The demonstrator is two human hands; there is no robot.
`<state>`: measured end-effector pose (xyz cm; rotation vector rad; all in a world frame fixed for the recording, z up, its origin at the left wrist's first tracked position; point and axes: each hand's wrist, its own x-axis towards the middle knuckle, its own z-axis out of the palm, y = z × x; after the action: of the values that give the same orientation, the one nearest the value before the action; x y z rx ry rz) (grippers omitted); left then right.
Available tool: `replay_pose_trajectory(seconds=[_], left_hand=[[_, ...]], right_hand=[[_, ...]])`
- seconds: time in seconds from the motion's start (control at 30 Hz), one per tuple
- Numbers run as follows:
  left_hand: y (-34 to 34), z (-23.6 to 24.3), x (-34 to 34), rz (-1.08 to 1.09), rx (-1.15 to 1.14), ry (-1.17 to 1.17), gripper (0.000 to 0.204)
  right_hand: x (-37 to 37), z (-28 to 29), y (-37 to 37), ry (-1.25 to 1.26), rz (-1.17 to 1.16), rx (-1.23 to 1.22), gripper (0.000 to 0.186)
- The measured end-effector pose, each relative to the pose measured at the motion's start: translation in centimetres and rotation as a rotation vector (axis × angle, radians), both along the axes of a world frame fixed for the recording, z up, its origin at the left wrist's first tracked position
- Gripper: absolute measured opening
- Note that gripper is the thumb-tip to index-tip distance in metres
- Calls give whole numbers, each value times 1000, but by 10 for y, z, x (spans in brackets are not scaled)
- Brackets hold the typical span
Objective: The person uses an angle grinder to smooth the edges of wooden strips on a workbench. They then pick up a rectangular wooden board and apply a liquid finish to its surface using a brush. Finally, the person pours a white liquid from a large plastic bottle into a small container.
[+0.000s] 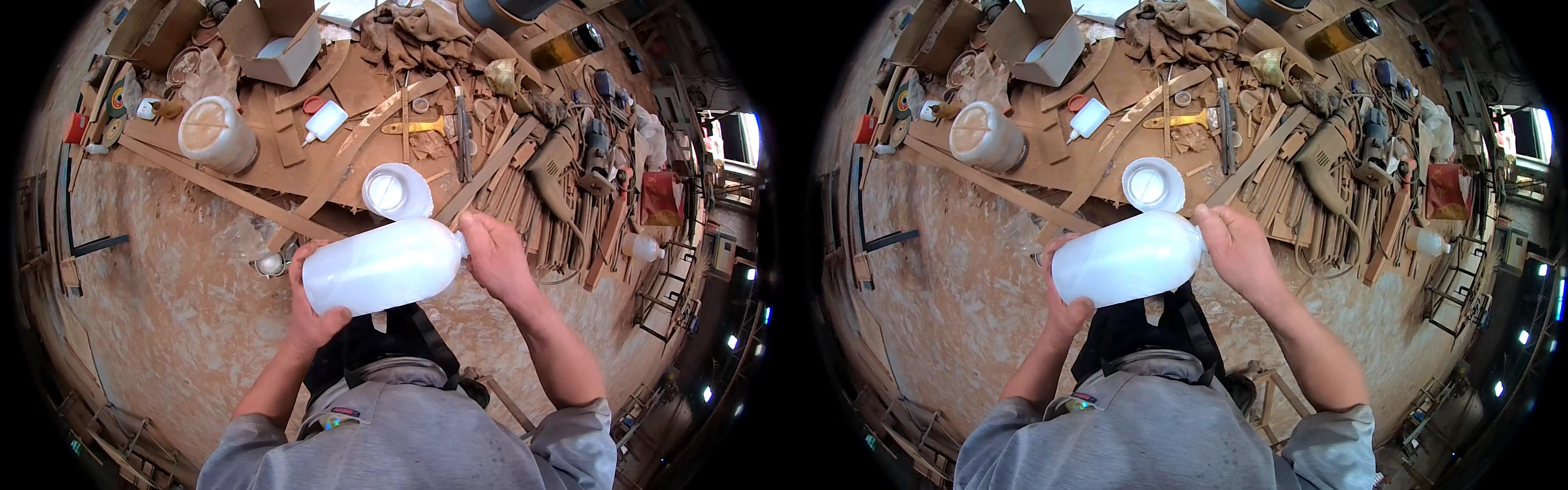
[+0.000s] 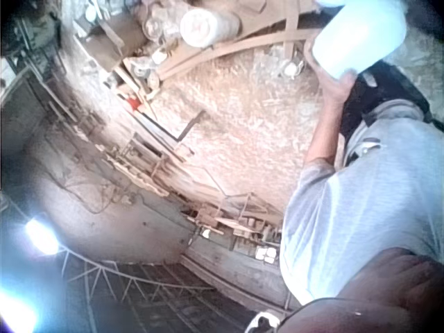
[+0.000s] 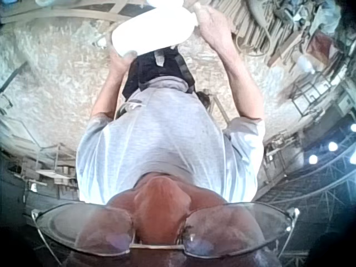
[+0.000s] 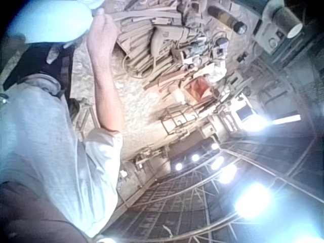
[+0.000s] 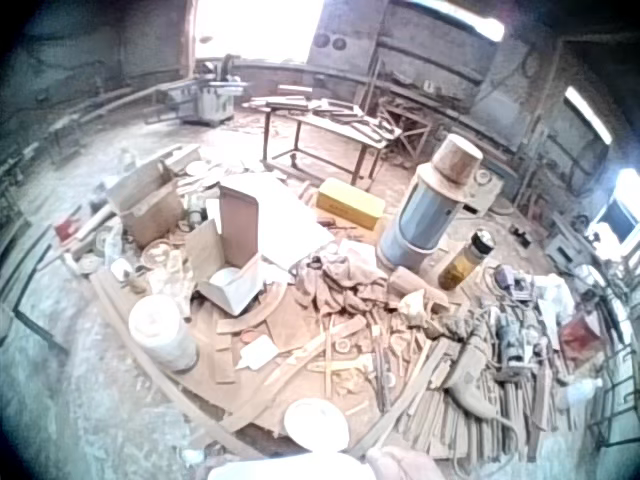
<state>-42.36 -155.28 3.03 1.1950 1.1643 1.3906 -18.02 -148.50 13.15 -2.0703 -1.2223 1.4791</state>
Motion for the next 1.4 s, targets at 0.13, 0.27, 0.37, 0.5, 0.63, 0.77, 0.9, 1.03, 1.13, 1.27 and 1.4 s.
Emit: replay_pose_trajectory(seconds=[0.13,0.27,0.37,0.5,0.63,0.77,0.9,1.03,1.13,1.27,1.4], left_hand=[[1,-20,-39,-486,-1016,-1066,82],[-2,-22,-34,-373,-855,-949,86],[-5,-21,-27,-198,-392,-454,86],[5,-21,-39,-386,-800,-733,89],[10,-20,-52,-554,-1221,-975,91],[1,-17,-33,-236,-626,-557,93],[4,-14,-30,-221,-554,-486,85],[12,-18,-50,-526,-1037,-998,63],[3,-23,-48,-431,-1214,-1162,71],[3,-22,-48,-384,-1160,-1137,61],[12,-14,-57,-219,-1045,-998,65]], right_hand=[[0,13,-7,-99,644,761,31],[-11,16,-4,-31,502,560,26],[-10,8,-5,113,43,32,27],[-9,5,-13,-69,330,398,29],[-1,12,-11,-109,750,800,34],[-4,4,-9,115,150,51,35],[-4,-6,-22,5,202,239,36],[-7,13,-16,-119,711,635,35],[-6,15,-11,-55,810,727,35],[-6,7,-26,271,355,663,28],[8,-3,-38,512,-169,305,23]])
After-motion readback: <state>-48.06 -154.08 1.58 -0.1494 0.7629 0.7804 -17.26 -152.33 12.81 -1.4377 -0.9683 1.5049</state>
